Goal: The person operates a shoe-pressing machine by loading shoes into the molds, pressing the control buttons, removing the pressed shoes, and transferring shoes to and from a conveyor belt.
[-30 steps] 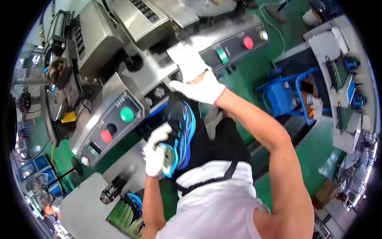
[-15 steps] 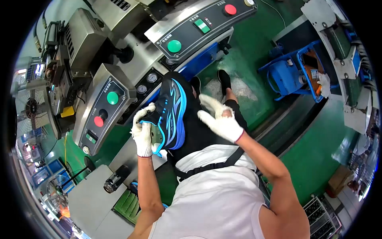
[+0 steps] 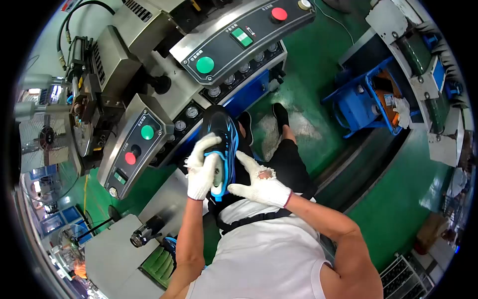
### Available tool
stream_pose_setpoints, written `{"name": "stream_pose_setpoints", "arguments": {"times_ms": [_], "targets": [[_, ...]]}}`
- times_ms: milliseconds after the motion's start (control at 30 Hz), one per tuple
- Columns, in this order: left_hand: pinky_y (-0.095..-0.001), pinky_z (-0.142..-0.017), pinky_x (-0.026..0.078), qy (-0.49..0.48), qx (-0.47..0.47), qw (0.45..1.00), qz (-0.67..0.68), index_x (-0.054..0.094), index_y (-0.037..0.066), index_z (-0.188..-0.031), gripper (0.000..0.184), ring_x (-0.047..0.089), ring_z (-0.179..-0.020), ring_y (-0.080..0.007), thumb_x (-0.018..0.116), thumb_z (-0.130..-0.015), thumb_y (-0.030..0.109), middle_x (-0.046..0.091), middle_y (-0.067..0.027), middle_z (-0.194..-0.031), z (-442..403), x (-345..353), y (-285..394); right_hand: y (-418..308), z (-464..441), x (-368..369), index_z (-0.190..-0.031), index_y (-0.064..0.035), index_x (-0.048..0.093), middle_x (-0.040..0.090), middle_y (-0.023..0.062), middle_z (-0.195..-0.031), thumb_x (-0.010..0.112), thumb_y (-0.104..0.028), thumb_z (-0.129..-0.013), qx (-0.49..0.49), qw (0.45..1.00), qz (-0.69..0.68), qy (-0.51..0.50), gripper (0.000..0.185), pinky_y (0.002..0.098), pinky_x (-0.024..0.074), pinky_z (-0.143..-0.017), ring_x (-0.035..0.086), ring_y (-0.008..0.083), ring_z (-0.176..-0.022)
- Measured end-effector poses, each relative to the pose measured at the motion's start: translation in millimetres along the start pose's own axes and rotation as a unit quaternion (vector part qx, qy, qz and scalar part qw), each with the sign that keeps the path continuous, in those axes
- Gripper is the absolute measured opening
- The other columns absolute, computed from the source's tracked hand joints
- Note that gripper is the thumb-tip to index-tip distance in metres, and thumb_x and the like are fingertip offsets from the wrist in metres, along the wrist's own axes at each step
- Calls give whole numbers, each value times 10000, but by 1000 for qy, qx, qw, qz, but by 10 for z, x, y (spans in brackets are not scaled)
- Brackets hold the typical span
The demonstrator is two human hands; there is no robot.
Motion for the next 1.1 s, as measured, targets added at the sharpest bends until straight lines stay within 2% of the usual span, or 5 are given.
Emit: {"name": "stream_pose_setpoints", "arguments": {"times_ms": [133,300,533,800,1100], "targets": [[-475,-958,508,-106,190,953,-213,732,81,-1053,290,677,-983,-368,761,-773,146,736,-139,-1000,-316,227,416,-156,-139,71,-1538,75,303,657,232,-1301,879,-473,-768,122,991,-3,59,1106,388,543,-963,679,346,-1165],[-483,-793,488,-59,331,904,-264,695,104,-903,239,605,-834,-370,748,-740,272,613,-130,-777,-419,415,793,173,-163,-48,-1278,-43,603,694,92,-1086,694,-272,-961,67,982,-114,136,401,355,565,-788,677,180,-927],[-557,-1188,381,5,422,893,-154,675,59,-1196,408,583,-1276,-371,718,-831,234,644,-179,-1254,-325,-147,1630,-319,87,-358,-1330,-45,587,677,90,-1218,634,-130,-942,43,865,-459,196,400,394,585,-873,683,222,-1080],[-415,-1103,478,346,119,877,-311,592,-24,-1394,469,627,-1271,-341,689,-939,39,632,-217,-1367,-337,-2884,795,-304,142,-556,-1172,59,572,695,172,-1138,559,-113,-862,-48,849,-516,100,355,454,601,-947,711,264,-983],[-492,-1155,414,327,-162,806,-466,295,22,-1598,995,489,-1403,-442,744,-875,537,496,-268,-1513,-1980,-4081,-311,-370,-160,-373,-915,-24,582,642,64,-867,582,-198,-986,108,847,-456,252,188,387,568,-822,649,173,-746]]}}
Point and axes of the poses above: each hand's wrist, its own z-axis away from the middle knuckle, its own x-axis out of the palm, y = z × x, the point moved 3 cm from there along -z, towards the middle knuckle
